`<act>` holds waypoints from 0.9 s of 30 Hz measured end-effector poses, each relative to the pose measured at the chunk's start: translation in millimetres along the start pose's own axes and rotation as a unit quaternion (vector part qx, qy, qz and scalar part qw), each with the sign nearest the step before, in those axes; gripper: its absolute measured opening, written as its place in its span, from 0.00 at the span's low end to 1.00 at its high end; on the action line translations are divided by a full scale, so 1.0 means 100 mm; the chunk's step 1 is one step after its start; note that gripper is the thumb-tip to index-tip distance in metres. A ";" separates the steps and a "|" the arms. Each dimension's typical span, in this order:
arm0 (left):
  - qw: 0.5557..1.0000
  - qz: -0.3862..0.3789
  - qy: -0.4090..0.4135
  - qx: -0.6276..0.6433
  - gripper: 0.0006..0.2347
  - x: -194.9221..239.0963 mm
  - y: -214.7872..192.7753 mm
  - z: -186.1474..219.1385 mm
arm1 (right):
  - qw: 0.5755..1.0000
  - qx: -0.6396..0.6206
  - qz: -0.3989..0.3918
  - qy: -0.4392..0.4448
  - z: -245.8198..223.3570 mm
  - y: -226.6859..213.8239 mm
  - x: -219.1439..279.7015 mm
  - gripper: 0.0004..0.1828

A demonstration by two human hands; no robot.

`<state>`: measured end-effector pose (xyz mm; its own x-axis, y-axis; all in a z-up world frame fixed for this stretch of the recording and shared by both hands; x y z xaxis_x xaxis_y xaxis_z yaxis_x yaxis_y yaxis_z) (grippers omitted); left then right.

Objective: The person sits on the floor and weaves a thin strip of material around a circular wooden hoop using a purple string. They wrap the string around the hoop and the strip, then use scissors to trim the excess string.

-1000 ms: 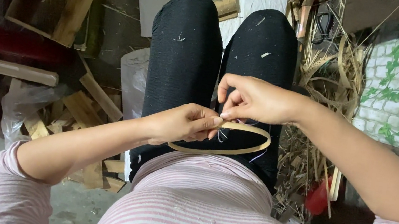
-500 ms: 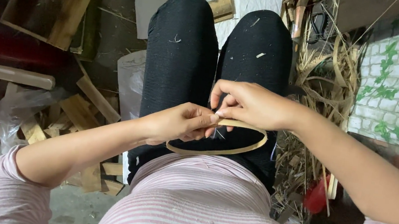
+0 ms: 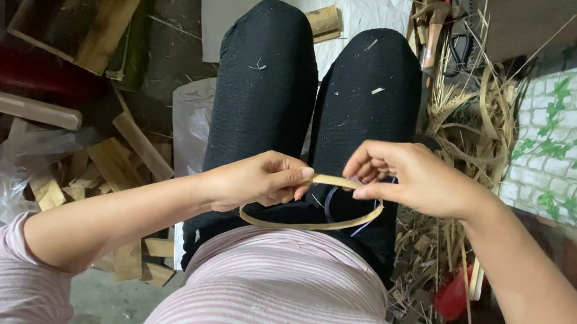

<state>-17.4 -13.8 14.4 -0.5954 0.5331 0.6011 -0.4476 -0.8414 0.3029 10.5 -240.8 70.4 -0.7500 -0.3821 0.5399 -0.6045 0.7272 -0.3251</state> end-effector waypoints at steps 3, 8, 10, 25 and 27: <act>1.000 -0.008 0.000 -0.007 0.16 0.03 0.03 0.05 | 1.000 -0.019 -0.009 -0.016 0.02 -0.04 0.00 0.12; 0.999 -0.035 0.007 -0.015 0.16 0.03 0.04 0.10 | 0.996 -0.039 -0.066 -0.037 0.00 -0.05 -0.11 0.08; 0.999 -0.034 0.007 -0.020 0.16 0.03 0.05 0.14 | 0.994 -0.052 -0.092 -0.027 0.02 -0.07 -0.17 0.08; 0.999 -0.033 0.005 -0.008 0.16 -0.03 -0.01 0.09 | 0.992 -0.020 -0.111 -0.055 0.03 -0.20 -0.09 0.21; 0.999 -0.035 0.005 -0.009 0.16 -0.04 -0.01 0.09 | 0.989 -0.008 -0.127 -0.070 0.02 -0.22 -0.07 0.22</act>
Point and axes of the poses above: each hand's wrist, its own x-axis away from the middle knuckle, its own y-axis out of the palm, z = x × y, the point moved 3 cm from there along -x, towards the middle knuckle, and after that the axes turned 15 degrees about z, right-handed, at the moved point
